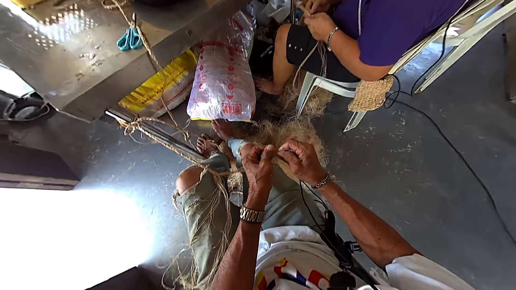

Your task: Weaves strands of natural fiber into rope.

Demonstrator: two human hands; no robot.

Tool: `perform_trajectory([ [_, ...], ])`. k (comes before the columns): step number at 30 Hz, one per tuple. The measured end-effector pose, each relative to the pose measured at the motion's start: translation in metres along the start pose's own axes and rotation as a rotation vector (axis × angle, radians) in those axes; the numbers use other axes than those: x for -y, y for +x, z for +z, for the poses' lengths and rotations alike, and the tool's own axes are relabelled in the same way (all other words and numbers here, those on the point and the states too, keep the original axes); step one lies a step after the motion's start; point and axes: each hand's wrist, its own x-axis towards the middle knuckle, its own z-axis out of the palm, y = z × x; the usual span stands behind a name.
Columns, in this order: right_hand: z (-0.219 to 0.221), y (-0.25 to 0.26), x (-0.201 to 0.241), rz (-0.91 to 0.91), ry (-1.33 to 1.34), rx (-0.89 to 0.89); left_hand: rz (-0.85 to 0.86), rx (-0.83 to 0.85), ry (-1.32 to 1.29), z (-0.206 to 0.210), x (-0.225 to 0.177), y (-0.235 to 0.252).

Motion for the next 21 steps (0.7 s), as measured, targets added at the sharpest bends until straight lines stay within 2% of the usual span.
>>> perform_trajectory([
  [4,-0.010,0.002,0.001,0.035,0.071,0.027,-0.050,-0.077,-0.076,-0.022,-0.013,0.008],
  [7,-0.018,0.004,-0.001,0.222,0.413,0.032,-0.036,-0.171,-0.202,-0.049,-0.016,0.021],
  [8,-0.021,0.005,0.000,0.285,0.509,0.054,-0.027,-0.150,-0.203,-0.055,-0.016,0.021],
  [11,-0.023,0.005,0.007,0.414,0.615,0.178,0.004,0.119,-0.104,-0.059,-0.014,-0.001],
  [13,-0.013,0.000,0.008,0.461,0.661,0.272,0.035,0.235,-0.090,-0.048,-0.007,-0.019],
  [16,-0.002,-0.012,0.007,0.522,0.725,0.351,0.081,0.241,-0.205,-0.032,0.004,-0.033],
  [18,0.001,-0.020,0.004,0.554,0.759,0.359,0.129,0.223,-0.188,-0.036,0.005,-0.037],
  [21,0.002,-0.028,-0.004,0.539,0.744,0.354,0.231,0.157,0.141,-0.069,-0.012,-0.034],
])
